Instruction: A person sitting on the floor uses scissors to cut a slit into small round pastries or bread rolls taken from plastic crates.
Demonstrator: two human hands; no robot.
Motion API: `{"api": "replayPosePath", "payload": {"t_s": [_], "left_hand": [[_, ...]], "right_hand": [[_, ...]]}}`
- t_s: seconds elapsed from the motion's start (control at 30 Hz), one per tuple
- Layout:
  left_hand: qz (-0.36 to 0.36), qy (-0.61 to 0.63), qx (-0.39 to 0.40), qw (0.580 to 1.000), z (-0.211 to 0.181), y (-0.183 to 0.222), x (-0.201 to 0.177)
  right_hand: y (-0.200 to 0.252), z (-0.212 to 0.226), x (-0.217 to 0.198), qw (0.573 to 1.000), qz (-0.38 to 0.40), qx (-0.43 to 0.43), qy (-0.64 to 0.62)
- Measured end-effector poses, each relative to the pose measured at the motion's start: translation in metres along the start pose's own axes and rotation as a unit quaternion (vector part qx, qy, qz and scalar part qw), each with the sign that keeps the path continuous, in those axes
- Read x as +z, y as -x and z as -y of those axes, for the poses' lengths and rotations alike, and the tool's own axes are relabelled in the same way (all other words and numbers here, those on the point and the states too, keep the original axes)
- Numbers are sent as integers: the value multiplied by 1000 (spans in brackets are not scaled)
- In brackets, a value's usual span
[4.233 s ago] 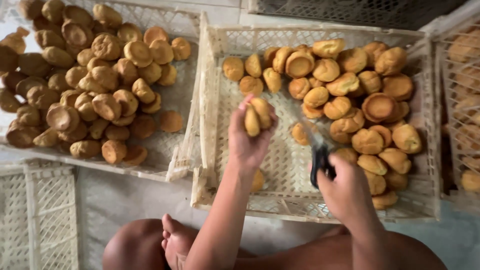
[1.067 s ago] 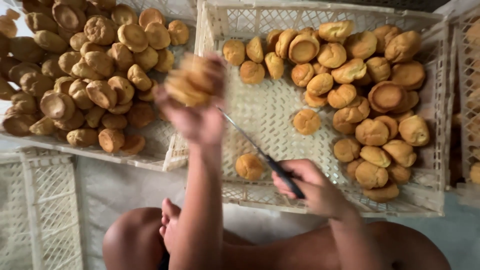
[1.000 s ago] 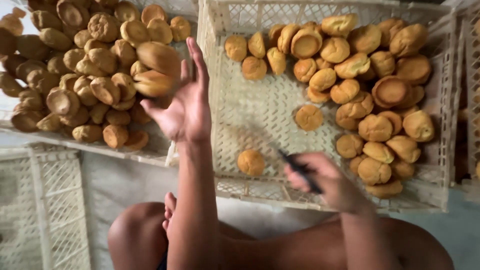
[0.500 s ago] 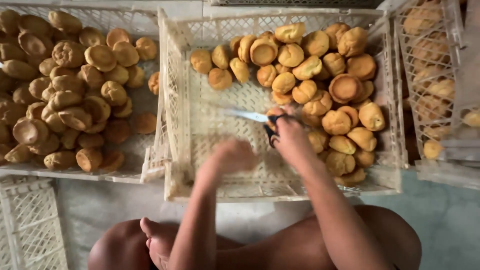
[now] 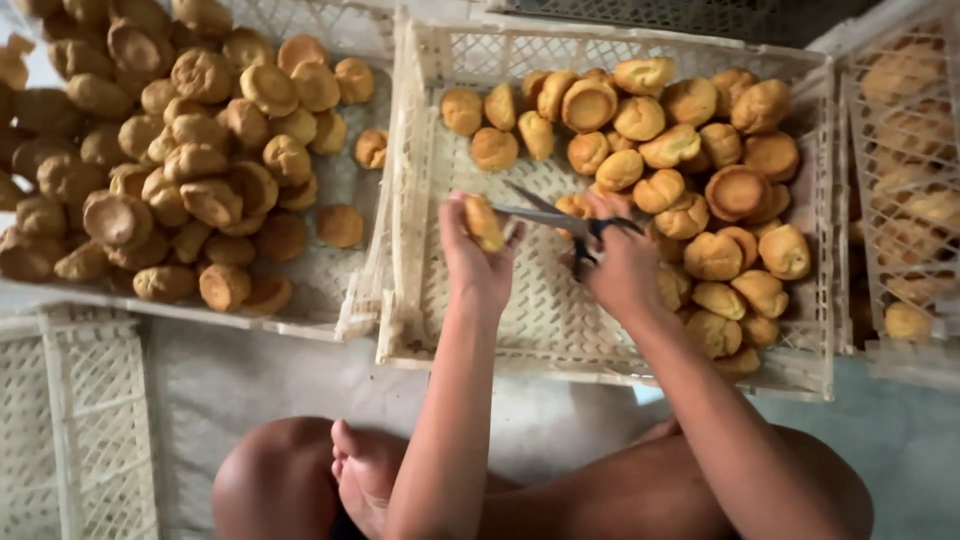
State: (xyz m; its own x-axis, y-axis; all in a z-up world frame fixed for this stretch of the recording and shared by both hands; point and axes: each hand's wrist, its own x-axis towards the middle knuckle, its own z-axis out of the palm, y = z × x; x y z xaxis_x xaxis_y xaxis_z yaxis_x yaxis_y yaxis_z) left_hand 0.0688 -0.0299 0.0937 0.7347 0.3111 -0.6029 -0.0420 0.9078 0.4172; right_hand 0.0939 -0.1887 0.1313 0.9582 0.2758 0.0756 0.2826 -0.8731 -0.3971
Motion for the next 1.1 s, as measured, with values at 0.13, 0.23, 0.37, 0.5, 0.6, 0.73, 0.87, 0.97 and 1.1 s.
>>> {"api": "replayPosePath", "payload": {"t_s": [0.13,0.23,0.37,0.5,0.6,0.73,0.87,0.97,1.1], "left_hand": [[-149,105,61,981,-8,-15,-22],[-166,106,50,979,-15,-10,-16],[-46,-64,8,997,-9,20,6],[45,-178,26,983,42,44,23],[110,-78,-42,990,51,58,33],[93,4,-165,982,69,29,10],[105,211,-147,961,47,16,-6],[95,281,-113,948,32,10,-4],[187,316,-79,927,23,12,-2]], "right_hand": [[-18,18,19,996,84,-9,-20],[-21,-14,50,993,99,55,-10],[14,-14,32,742,-32,248,-622],[45,-6,3,731,-51,151,-664],[61,2,-20,757,-38,150,-635],[82,5,-49,947,-109,91,-289],[110,-23,-84,982,110,154,22],[118,-48,-82,895,181,294,-281],[148,-67,-58,808,156,159,-545]]}}
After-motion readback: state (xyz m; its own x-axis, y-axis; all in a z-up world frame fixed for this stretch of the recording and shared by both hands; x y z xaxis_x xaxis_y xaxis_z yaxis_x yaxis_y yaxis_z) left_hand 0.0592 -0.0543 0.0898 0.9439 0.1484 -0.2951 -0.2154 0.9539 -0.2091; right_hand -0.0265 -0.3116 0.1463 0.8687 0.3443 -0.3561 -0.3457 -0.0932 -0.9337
